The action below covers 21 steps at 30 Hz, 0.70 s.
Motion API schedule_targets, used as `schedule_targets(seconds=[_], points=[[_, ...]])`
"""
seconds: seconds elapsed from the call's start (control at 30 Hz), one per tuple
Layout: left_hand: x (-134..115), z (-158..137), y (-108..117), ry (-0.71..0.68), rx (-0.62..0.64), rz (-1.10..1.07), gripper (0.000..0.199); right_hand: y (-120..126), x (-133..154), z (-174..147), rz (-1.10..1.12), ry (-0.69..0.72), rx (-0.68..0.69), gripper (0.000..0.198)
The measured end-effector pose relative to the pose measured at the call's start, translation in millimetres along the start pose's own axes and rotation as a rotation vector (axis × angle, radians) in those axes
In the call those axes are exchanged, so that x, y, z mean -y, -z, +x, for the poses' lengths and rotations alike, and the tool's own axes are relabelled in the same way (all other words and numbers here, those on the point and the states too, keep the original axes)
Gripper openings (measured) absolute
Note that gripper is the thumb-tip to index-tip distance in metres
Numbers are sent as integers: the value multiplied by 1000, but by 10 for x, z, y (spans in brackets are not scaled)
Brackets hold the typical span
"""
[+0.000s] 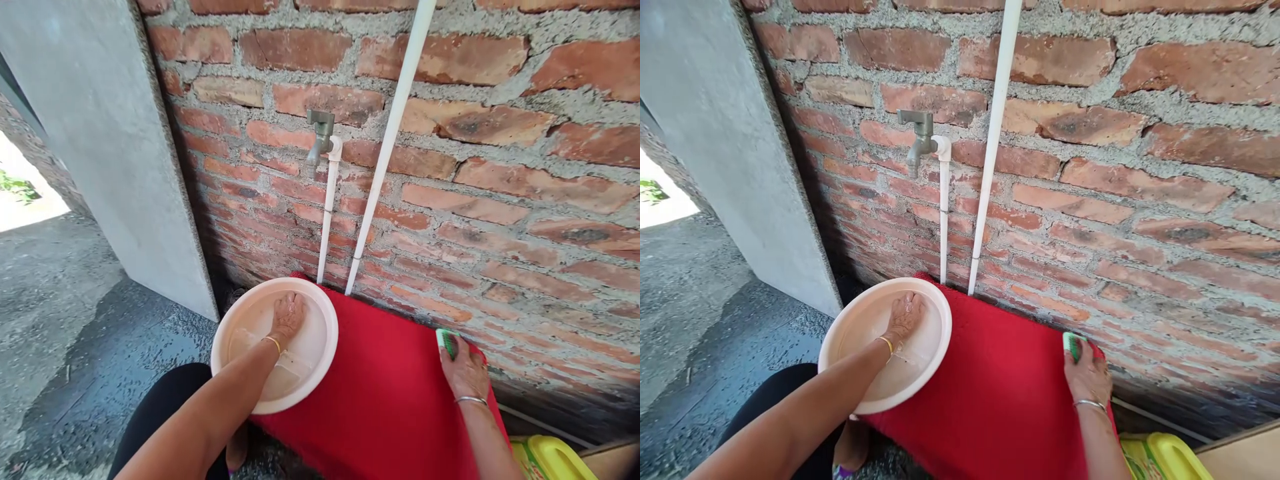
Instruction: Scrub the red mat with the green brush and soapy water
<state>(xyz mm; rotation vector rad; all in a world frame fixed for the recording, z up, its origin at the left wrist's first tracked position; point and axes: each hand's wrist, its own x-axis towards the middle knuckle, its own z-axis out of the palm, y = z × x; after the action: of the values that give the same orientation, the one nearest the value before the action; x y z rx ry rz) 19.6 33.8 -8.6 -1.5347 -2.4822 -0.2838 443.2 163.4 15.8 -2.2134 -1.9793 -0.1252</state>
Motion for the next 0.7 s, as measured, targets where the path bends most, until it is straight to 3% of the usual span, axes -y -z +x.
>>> schedule_targets(seconds=[0.13, 0.23, 0.33, 0.57, 0.7], points=[[-9, 5, 6, 3, 8, -7, 27, 65, -580, 73, 29, -225, 24, 64], [-15, 4, 8, 10, 4, -9, 28, 121, -583, 29, 77, -290, 0, 66], [-17, 4, 10, 20, -5, -17, 26, 150, -132, -146, 180, -151, -25, 63], [-9, 19, 3, 15, 18, 3, 24, 175, 1518, -978, 322, 377, 90, 50], [3, 22, -22, 5, 11, 14, 25, 175, 2002, -1334, 298, 528, 137, 46]])
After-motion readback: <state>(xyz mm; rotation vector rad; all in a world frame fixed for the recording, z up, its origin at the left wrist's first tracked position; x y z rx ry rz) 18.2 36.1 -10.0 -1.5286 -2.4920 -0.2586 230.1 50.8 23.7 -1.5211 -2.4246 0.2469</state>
